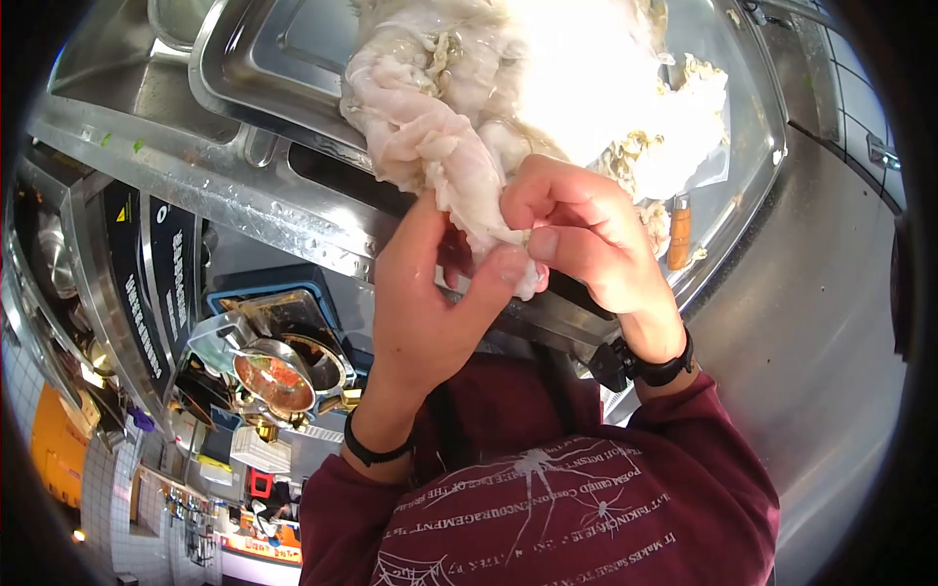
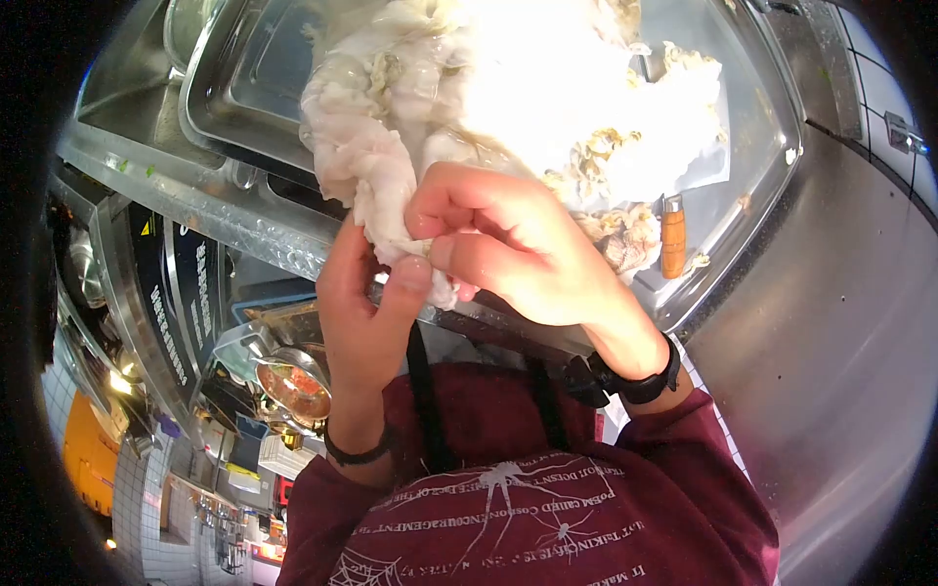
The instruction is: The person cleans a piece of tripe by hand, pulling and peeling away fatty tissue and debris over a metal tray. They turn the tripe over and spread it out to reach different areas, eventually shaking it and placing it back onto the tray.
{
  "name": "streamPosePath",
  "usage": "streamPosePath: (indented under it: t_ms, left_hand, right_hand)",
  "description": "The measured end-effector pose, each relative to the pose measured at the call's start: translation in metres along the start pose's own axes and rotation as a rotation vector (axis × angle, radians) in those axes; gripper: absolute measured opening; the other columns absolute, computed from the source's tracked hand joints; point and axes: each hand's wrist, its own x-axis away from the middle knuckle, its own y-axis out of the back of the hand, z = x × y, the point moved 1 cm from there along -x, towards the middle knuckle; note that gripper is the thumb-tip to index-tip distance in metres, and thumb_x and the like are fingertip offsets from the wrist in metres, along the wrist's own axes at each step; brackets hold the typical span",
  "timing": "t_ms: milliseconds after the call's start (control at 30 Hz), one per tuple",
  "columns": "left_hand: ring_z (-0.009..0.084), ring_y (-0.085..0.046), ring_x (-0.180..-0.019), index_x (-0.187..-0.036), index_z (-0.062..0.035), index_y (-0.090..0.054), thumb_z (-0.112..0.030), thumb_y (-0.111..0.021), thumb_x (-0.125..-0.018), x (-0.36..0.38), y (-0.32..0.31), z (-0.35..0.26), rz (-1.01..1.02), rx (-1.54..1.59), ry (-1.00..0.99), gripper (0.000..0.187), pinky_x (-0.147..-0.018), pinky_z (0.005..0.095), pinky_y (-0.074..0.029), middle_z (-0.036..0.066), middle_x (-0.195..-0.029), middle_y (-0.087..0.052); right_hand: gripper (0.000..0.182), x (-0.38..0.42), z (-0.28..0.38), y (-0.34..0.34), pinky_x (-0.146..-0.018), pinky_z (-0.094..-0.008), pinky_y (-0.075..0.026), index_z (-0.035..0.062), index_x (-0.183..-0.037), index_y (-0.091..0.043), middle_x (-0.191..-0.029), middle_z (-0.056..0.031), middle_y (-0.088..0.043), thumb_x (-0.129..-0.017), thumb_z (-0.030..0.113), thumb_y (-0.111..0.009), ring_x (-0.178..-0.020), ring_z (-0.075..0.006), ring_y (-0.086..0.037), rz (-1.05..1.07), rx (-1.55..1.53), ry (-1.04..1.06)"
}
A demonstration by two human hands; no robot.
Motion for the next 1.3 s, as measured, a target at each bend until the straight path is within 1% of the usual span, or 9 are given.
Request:
streamPosePath:
  t_ms: [100,167,267,400,567,700,800,1200,1300]
  left_hand:
    - [0.0105,-0.046,-0.058,-0.087,0.0003,-0.055,-0.008,-0.055,-0.084,-0.005,0.003,-0.006,0.120,0.058,0.038,0.009,-0.053,0.0247,-0.037,0.004,-0.069,-0.052]
    - [0.0111,-0.046,-0.057,-0.088,0.0015,-0.056,-0.008,-0.054,-0.085,-0.007,0.004,-0.012,0.203,-0.118,-0.001,0.010,-0.052,0.0252,-0.037,0.004,-0.067,-0.052]
    - [0.0109,-0.046,-0.056,-0.087,0.0024,-0.057,-0.009,-0.054,-0.085,-0.004,0.003,-0.004,0.077,-0.044,-0.032,0.012,-0.051,0.0249,-0.037,0.005,-0.066,-0.053]
    - [0.0108,-0.048,-0.055,-0.085,0.0029,-0.057,-0.009,-0.055,-0.085,-0.008,0.004,-0.001,0.106,0.160,-0.024,0.012,-0.050,0.0253,-0.037,0.006,-0.065,-0.054]
    - [0.0107,-0.045,-0.050,-0.076,0.0024,-0.056,-0.008,-0.059,-0.081,-0.012,0.002,-0.011,0.173,-0.047,0.104,0.012,-0.047,0.0265,-0.036,0.006,-0.058,-0.052]
    - [0.0112,-0.044,-0.048,-0.073,0.0024,-0.055,-0.008,-0.060,-0.079,-0.015,0.004,-0.009,0.194,-0.140,0.046,0.013,-0.045,0.0269,-0.035,0.006,-0.056,-0.051]
    - [0.0112,-0.043,-0.048,-0.070,0.0025,-0.053,-0.006,-0.059,-0.077,-0.016,0.003,-0.013,0.145,-0.163,0.029,0.013,-0.045,0.0267,-0.034,0.007,-0.055,-0.049]
    - [0.0048,-0.047,-0.053,-0.075,0.0045,-0.058,-0.007,-0.053,-0.083,-0.007,0.005,-0.007,0.083,0.195,0.165,0.015,-0.048,0.0216,-0.037,0.001,-0.059,-0.056]
    - [0.0049,-0.047,-0.053,-0.080,0.0054,-0.060,-0.006,-0.052,-0.083,-0.005,0.007,-0.009,0.047,0.252,0.247,0.014,-0.047,0.0215,-0.037,0.001,-0.060,-0.056]
  right_hand:
    - [0.011,-0.003,0.001,0.006,-0.051,-0.0203,-0.038,-0.0005,-0.087,-0.051,-0.071,0.0007,-0.050,-0.080,-0.003,-0.044,-0.057,-0.0051,-0.045,0.054,-0.025,-0.044]
    - [0.009,-0.004,0.001,0.010,-0.049,-0.0203,-0.034,-0.0001,-0.086,-0.051,-0.068,0.0010,-0.049,-0.080,-0.001,-0.045,-0.056,-0.0048,-0.043,0.031,-0.046,-0.029]
    - [0.008,-0.005,0.004,0.005,-0.049,-0.0203,-0.034,0.0003,-0.085,-0.051,-0.068,0.0014,-0.049,-0.080,0.000,-0.045,-0.055,-0.0049,-0.042,0.037,-0.163,-0.086]
    - [0.007,-0.008,0.002,0.005,-0.049,-0.0207,-0.033,0.0011,-0.085,-0.050,-0.067,0.0021,-0.048,-0.080,0.000,-0.045,-0.055,-0.0048,-0.042,0.050,-0.183,-0.093]
    - [0.005,-0.009,0.009,0.007,-0.048,-0.0211,-0.032,0.0022,-0.084,-0.050,-0.064,0.0035,-0.045,-0.080,0.001,-0.046,-0.054,-0.0037,-0.040,0.030,0.002,-0.128]
    - [0.009,-0.012,0.018,0.008,-0.051,-0.0197,-0.029,0.0035,-0.079,-0.047,-0.070,0.0039,-0.043,-0.072,0.010,-0.045,-0.060,-0.0032,-0.039,0.023,0.108,-0.223]
    - [0.006,-0.016,0.012,0.015,-0.049,-0.0213,-0.030,0.0034,-0.082,-0.053,-0.065,0.0044,-0.045,-0.081,0.007,-0.049,-0.057,-0.0035,-0.039,0.050,0.002,-0.238]
    - [0.015,-0.024,0.001,0.021,-0.054,-0.0212,-0.033,0.0044,-0.090,-0.059,-0.068,0.0056,-0.050,-0.082,0.017,-0.059,-0.064,-0.0034,-0.045,0.080,-0.209,-0.251]
    - [0.017,-0.015,0.019,0.022,-0.050,-0.0232,-0.034,0.0058,-0.090,-0.060,-0.063,0.0069,-0.049,-0.083,0.022,-0.062,-0.059,-0.0036,-0.044,0.075,0.059,-0.265]
